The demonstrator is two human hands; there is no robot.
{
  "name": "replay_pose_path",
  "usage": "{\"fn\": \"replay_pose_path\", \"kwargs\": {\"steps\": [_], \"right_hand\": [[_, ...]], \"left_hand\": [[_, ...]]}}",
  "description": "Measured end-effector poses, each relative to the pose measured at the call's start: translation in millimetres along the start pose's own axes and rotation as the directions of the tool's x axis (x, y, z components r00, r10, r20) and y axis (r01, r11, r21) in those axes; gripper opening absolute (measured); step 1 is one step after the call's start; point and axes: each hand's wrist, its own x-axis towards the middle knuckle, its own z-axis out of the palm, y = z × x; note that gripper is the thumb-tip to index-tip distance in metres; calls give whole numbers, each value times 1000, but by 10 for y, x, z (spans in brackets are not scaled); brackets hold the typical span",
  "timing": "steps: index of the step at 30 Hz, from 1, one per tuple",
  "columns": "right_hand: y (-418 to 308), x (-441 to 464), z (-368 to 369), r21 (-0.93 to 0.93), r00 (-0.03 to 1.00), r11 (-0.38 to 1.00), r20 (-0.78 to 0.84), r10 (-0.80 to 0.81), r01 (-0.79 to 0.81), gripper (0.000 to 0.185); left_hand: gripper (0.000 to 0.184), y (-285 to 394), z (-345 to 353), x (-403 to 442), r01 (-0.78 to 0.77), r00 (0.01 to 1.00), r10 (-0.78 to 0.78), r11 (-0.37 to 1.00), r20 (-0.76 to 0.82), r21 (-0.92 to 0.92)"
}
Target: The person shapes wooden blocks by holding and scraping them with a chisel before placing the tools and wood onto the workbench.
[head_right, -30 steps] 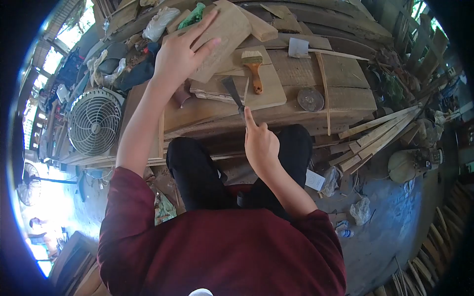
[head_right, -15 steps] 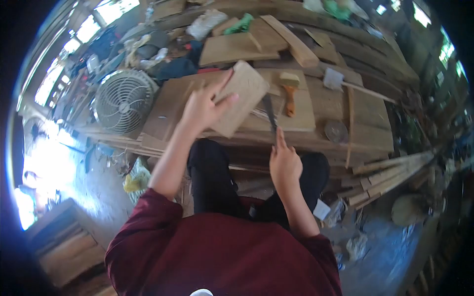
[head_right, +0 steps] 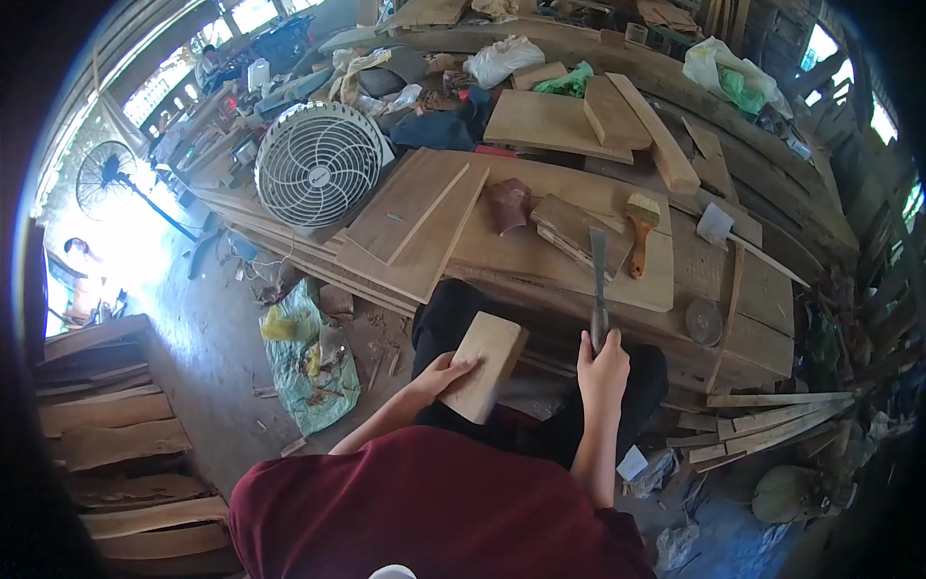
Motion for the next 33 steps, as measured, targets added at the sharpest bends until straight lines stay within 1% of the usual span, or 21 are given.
{"fn": "replay_pose_path", "kwargs": {"steps": [4, 5, 6, 8, 10, 12, 14, 15, 16, 18, 19, 20, 22, 23, 24, 26, 27, 29, 30, 31, 33], "right_hand": [[51, -28, 111, 52, 1000, 999, 16, 15, -16, 36], [50, -21, 132, 141, 995, 987, 60, 75, -83, 36], [72, -23, 161, 226, 986, 962, 104, 132, -152, 37], [164, -27, 194, 246, 991, 961, 71, 110, -124, 38], [41, -27, 46, 479, 945, 825, 271, 186, -299, 38], [9, -49, -26, 617, 939, 717, 304, 164, -325, 34], [21, -56, -1, 743, 955, 603, 267, 131, -290, 30], [36, -60, -6, 816, 964, 516, 251, 90, -261, 28], [29, -56, -12, 814, 964, 517, 243, 109, -264, 28], [18, -37, -15, 913, 996, 406, 67, -54, -39, 29], [51, -26, -39, 932, 989, 350, 126, -78, -91, 34], [48, -27, -59, 932, 990, 350, 127, -65, -97, 34], [-46, -24, -158, 881, 978, 428, 200, 51, -203, 39], [-7, -1, -141, 856, 979, 477, 198, 56, -200, 47], [-2, -7, -155, 855, 978, 477, 198, 64, -205, 47], [-23, -12, -185, 795, 979, 575, 196, 53, -191, 49], [-2, -31, -138, 763, 986, 629, 161, 41, -150, 49], [-3, -86, -92, 777, 989, 614, 142, 40, -137, 50], [-23, -103, -89, 781, 989, 609, 139, 42, -136, 51], [-57, -113, -103, 781, 990, 609, 136, 46, -136, 51], [-131, -134, -151, 865, 997, 497, 48, 55, -69, 55]], "left_hand": [[60, 36, -31, 106, 5, 995, -9, 999, 98, 38], [60, 72, -21, 109, 10, 992, -15, 999, 124, 41], [56, 86, -13, 109, 30, 993, -27, 999, 114, -27], [51, -58, -78, 175, 14, 995, 2, 987, 100, -160], [47, -73, -134, 199, 135, 990, -115, 953, 87, -270], [46, -95, -171, 208, 134, 991, -134, 931, 22, -341], [46, -138, -199, 231, 152, 984, -175, 896, -17, -417], [47, -125, -216, 214, 179, 983, -176, 867, 51, -466], [48, -109, -237, 196, 207, 978, -172, 834, 117, -511], [50, -208, -316, 235, 255, 967, -208, 727, 150, -638], [50, -334, -322, 269, 81, 992, -123, 806, -32, -587], [50, -414, -413, 302, 94, 991, -133, 807, -26, -583], [49, -236, -411, 247, 270, 960, -138, 697, 245, -665], [49, -231, -411, 235, 266, 959, -120, 701, 259, -662], [49, -231, -394, 233, 275, 956, -127, 700, 263, -660], [47, -230, -362, 228, 202, 979, -132, 744, 157, -637], [47, -230, -342, 215, 207, 978, -134, 744, 161, -635], [42, -227, -290, 187, 61, 998, -62, 875, 13, -480], [42, -202, -257, 197, 64, 998, -64, 875, 17, -479], [42, -164, -222, 220, 72, 997, -79, 919, -2, -388], [44, -122, -165, 244, 75, 997, -76, 959, 6, -274]]}}
